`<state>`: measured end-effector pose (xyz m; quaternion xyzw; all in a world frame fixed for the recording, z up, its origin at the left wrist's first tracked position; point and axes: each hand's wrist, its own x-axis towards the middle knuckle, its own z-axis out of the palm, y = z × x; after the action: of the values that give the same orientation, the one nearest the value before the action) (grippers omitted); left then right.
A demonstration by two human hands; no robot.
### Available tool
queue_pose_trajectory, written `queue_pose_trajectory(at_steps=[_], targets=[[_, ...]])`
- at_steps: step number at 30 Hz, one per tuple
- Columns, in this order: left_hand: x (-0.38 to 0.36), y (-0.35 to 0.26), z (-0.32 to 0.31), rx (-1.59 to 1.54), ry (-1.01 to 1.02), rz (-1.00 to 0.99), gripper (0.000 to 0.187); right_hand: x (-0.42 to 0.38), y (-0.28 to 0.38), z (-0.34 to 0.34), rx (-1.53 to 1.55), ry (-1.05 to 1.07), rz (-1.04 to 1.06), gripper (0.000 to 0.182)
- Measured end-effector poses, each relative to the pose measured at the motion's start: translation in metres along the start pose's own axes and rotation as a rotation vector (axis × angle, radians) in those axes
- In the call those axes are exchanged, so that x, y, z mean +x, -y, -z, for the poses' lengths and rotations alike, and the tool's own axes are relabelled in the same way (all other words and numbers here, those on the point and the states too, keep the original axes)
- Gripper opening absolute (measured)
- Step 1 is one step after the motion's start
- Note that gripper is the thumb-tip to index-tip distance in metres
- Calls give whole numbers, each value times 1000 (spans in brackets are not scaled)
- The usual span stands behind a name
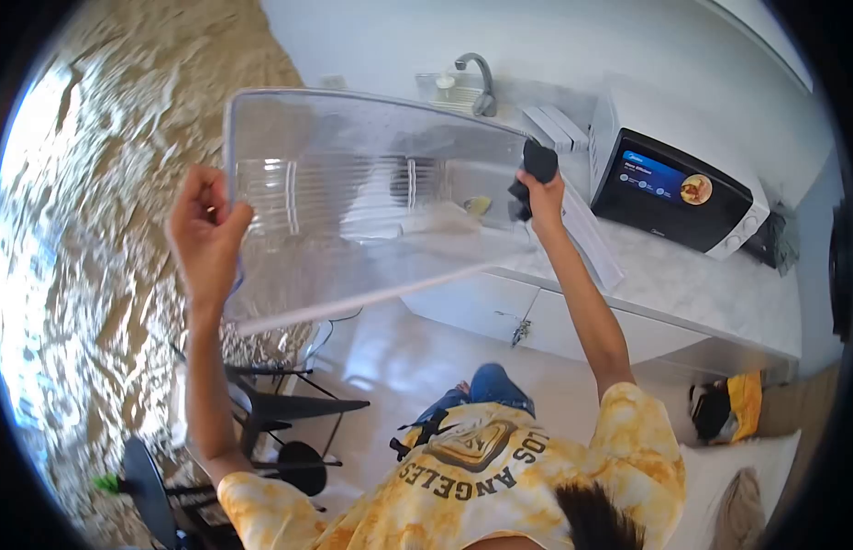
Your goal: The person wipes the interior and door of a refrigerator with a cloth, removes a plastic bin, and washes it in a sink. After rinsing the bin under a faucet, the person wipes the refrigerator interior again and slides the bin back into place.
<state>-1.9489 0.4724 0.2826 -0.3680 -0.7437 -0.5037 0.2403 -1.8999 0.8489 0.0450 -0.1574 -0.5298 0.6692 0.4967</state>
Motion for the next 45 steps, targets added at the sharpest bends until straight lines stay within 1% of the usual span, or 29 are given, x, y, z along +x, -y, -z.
queue_pose_trajectory(at_steps=[3,4,7,8,10,12,13,14,17,18,19,21,24,27,28,29,31,33,34,36,38,41,42,44,45], targets=[[56,63,-65,-1,67,-97,17,48,-39,-14,-141,-169,-104,35],[69,82,-86,-1,85,-117,17,68,-65,-15,-247,-208,32,36],[98,120,-133,35,133,-70,18,104,-128,-15,-450,-237,78,37],[109,141,-150,20,129,-93,18,120,-143,-16,-528,-219,80,38],[130,168,-176,12,187,1,17,126,-172,-16,-676,-212,51,41],[146,191,-201,-4,253,83,17,136,-186,-25,-893,-283,157,43],[152,203,-214,-16,280,82,17,141,-189,-30,-1009,-309,203,44],[154,216,-226,-26,304,89,18,151,-192,-37,-1000,-344,400,45],[166,228,-262,19,387,81,18,201,-191,-66,-563,-286,103,46],[171,232,-275,34,417,65,18,219,-185,-76,-327,-271,-231,39],[176,237,-286,48,455,50,19,241,-201,-67,12,-79,-482,26],[192,246,-303,83,513,62,21,264,-203,-74,230,12,-890,14],[216,261,-326,151,568,74,23,290,-225,-89,283,-42,-799,17],[229,274,-348,177,592,63,23,308,-204,-93,470,-107,-826,13],[232,276,-357,171,595,52,23,308,-207,-92,356,-154,-836,15],[240,281,-367,156,614,59,22,306,-205,-84,155,-133,-791,17],[251,292,-382,130,660,68,20,264,-175,-82,-238,-97,-695,21],[257,300,-391,105,690,66,21,217,-172,-57,-841,-74,-464,29],[260,304,-396,93,705,70,22,190,-178,-39,-1088,-45,-327,34],[266,314,-403,18,737,111,22,137,-181,-13,-1368,21,-481,44],[266,320,-406,-22,765,141,23,108,-179,13,-1503,368,-774,53],[272,318,-411,-35,775,134,23,106,-164,-1,-1617,465,-534,56],[271,316,-409,-34,780,126,23,114,-183,-3,-1567,354,-344,48],[271,320,-413,-67,794,133,24,168,-199,-37,-1187,453,-612,38],[273,322,-416,-80,811,156,23,188,-192,-62,-521,296,-902,32]])
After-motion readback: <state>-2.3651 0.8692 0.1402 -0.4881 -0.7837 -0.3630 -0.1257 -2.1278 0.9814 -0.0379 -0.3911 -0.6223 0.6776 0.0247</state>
